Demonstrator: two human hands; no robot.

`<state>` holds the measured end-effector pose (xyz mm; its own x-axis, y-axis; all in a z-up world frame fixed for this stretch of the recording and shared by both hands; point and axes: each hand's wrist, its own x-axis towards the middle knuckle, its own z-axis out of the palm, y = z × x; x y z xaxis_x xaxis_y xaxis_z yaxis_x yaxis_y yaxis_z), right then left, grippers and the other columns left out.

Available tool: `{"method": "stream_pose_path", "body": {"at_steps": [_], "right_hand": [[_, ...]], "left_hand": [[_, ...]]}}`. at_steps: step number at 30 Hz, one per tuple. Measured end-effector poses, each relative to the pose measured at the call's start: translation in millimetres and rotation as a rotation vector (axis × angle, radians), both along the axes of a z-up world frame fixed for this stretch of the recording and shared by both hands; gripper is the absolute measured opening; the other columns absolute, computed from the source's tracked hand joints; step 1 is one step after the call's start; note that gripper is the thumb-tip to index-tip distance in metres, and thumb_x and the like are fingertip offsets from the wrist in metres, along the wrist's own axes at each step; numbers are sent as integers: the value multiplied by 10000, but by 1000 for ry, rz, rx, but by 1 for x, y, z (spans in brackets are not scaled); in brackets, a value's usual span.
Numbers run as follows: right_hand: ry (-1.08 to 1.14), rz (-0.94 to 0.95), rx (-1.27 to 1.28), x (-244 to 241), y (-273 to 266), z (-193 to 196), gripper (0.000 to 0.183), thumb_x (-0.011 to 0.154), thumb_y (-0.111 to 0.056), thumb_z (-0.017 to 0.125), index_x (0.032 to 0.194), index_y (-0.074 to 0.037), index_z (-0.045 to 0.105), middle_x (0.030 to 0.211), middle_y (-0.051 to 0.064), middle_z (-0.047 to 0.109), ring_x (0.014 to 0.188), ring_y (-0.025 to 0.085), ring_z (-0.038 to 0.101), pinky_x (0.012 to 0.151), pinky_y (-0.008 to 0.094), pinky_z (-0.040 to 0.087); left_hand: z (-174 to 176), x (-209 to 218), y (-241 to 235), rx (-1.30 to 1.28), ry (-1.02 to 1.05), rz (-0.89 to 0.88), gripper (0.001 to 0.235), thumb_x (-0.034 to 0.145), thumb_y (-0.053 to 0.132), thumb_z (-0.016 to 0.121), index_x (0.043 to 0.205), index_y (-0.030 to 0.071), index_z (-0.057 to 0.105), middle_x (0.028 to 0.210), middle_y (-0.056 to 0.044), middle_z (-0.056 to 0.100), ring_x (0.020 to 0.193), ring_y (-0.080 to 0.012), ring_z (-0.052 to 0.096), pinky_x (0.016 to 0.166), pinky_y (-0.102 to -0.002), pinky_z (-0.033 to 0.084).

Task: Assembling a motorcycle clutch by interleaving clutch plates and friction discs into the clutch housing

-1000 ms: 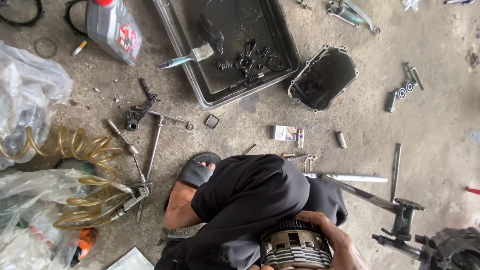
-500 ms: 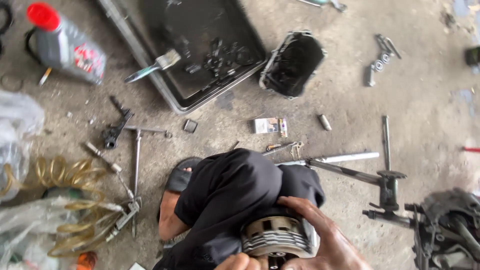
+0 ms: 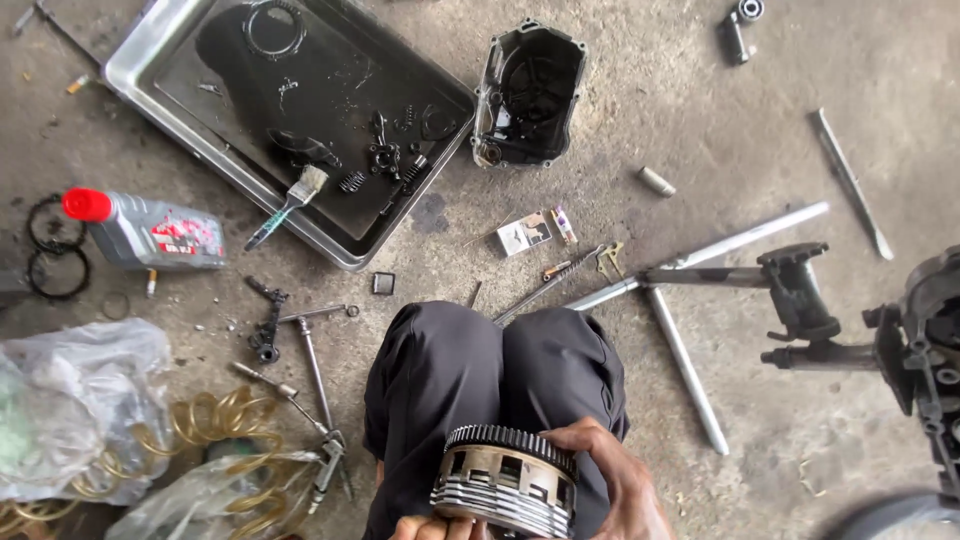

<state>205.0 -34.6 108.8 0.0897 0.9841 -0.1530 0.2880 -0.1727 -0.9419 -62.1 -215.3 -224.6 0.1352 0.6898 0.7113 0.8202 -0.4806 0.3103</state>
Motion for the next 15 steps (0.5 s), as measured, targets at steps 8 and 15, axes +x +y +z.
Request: {"method": "stream_pose_path", "body": {"at_steps": [8,15], "right_hand": [[255,372,-146,29,10,10,943,778,-687,722,1476,-95,491,1496,89,620,1426,240,562,1177,453,330],[450,212,-3,17,0,0,798,795,-490,823,1416,-67,555,1452,109,663,1379,239,615,1163,403,410]], "left_hand": [[177,24,111,-55,-2,-34,219,754,387,625,604,228,614,491,79,466,444,-142,382,465,-303,362],[185,1,112,-196,23,2,243,787,434,662,690,212,661,588,36,515,531,-167,476,521,-349,438]]}}
